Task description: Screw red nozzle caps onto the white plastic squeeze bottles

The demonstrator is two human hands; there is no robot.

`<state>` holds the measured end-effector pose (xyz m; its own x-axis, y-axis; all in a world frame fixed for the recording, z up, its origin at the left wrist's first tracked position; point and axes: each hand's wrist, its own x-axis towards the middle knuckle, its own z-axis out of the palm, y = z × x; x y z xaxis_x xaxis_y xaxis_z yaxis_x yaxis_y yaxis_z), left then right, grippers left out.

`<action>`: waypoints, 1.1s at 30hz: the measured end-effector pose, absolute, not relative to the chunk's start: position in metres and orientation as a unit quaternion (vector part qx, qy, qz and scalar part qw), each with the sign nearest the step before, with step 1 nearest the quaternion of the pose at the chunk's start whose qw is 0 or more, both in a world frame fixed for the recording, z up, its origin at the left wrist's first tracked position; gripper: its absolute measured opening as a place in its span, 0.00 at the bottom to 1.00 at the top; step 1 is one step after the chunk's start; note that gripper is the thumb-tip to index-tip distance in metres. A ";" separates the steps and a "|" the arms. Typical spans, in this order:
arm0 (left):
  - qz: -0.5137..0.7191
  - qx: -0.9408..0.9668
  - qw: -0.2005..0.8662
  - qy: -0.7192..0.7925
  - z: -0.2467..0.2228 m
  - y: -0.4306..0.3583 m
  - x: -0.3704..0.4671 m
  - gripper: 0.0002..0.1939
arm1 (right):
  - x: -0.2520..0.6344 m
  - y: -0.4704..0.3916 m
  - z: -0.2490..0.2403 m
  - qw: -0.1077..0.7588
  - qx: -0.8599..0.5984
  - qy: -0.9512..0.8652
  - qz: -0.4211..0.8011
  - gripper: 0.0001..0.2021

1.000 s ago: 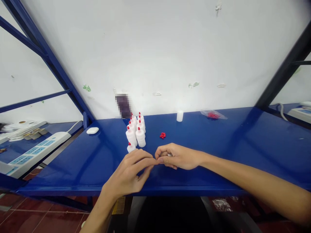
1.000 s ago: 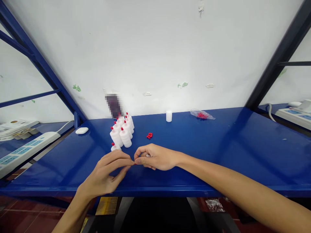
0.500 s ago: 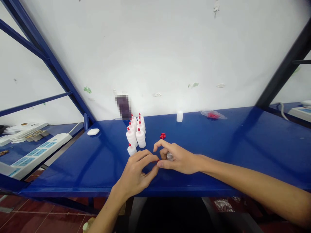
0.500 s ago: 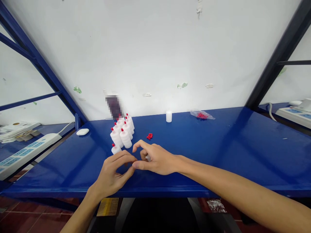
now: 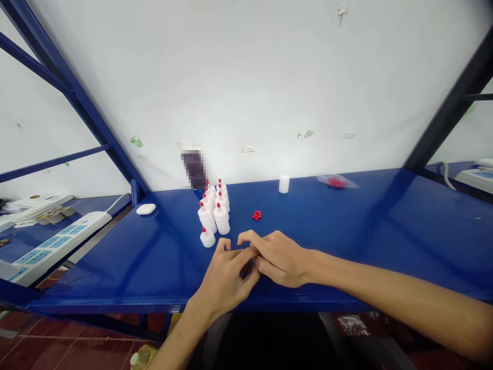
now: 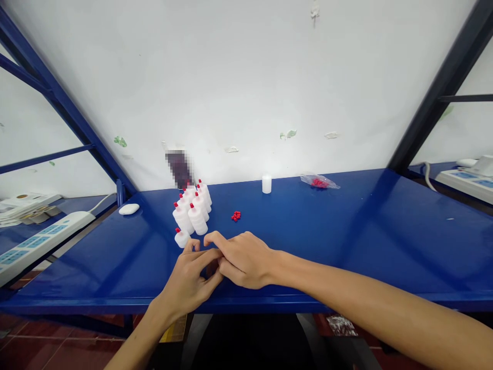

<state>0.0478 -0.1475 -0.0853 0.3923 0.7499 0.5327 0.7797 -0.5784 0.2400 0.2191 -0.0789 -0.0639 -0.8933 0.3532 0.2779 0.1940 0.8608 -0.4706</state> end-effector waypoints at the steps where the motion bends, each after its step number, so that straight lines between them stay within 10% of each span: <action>1: -0.308 -0.834 0.019 -0.457 -0.086 -0.147 0.048 0.04 | 0.219 -0.079 -0.064 0.176 -0.148 -0.949 0.217 0.20; 28: -0.375 -0.650 0.021 -0.660 -0.063 -0.136 -0.041 0.11 | 0.219 -0.038 -0.081 0.285 -0.261 -0.866 0.318 0.13; 33: -0.339 -0.666 0.019 -0.664 -0.069 -0.131 -0.036 0.11 | 0.229 -0.026 -0.073 0.452 -0.307 -0.795 0.263 0.13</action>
<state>-0.0364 -0.1315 -0.0689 -0.1125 0.8715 0.4773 0.8973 -0.1172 0.4255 0.2291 -0.0262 -0.0726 -0.4033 0.7265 0.5563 0.2511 0.6725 -0.6962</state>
